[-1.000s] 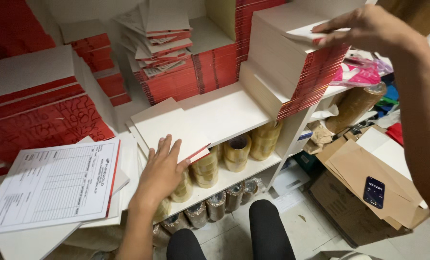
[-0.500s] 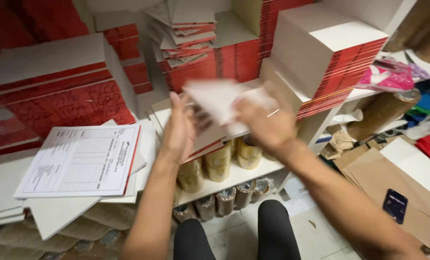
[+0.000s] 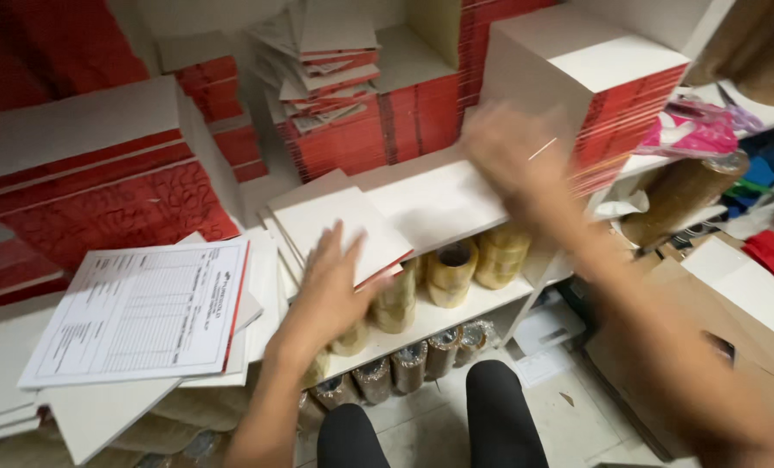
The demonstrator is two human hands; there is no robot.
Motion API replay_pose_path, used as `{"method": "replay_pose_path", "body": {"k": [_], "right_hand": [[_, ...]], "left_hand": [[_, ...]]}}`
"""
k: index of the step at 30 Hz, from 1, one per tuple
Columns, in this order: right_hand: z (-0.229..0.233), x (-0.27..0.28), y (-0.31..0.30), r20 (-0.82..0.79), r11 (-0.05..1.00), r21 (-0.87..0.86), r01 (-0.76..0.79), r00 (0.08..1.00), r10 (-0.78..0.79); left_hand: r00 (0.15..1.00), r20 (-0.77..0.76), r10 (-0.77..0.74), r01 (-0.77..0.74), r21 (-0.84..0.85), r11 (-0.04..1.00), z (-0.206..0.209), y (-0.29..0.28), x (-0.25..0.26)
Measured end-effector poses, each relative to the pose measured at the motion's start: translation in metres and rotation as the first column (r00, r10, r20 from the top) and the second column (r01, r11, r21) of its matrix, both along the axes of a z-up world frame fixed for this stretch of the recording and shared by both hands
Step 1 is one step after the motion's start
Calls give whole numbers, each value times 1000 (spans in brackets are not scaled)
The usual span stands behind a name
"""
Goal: The person sits on the floor in front of a shelf and organizes stacks of white and red papers. They pick up papers, flip through them, and place them into neat piles on the shelf. The person also handles yellow papers and stacks them separately.
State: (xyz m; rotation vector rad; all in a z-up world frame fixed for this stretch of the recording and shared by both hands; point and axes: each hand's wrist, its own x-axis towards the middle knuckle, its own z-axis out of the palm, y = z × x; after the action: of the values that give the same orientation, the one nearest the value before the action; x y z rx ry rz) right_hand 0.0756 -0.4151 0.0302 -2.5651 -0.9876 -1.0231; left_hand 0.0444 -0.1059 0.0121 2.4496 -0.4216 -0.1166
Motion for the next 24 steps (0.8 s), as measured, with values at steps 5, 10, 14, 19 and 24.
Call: {"method": "replay_pose_path", "body": {"k": [5,10,14,19,24], "right_hand": [[87,-7,-115,-182,847,-165,505,829,-529],[121,16,-154,-360,800,-348,489,718,-596],[139,9,-134,-497,737,-306,603,559,-663],[111,24,-174,-147,934,-13,356,924,-354],[88,-16,-65,536,979,16,202,825,-179]], "left_hand": [[977,-16,-215,213,228,950,-38,15,13],[977,27,-212,206,140,969,-48,24,20],[970,51,-236,229,113,967,-54,30,24],[977,35,-209,202,145,969,-45,24,18],[994,31,-106,105,33,994,-19,-12,6]]}}
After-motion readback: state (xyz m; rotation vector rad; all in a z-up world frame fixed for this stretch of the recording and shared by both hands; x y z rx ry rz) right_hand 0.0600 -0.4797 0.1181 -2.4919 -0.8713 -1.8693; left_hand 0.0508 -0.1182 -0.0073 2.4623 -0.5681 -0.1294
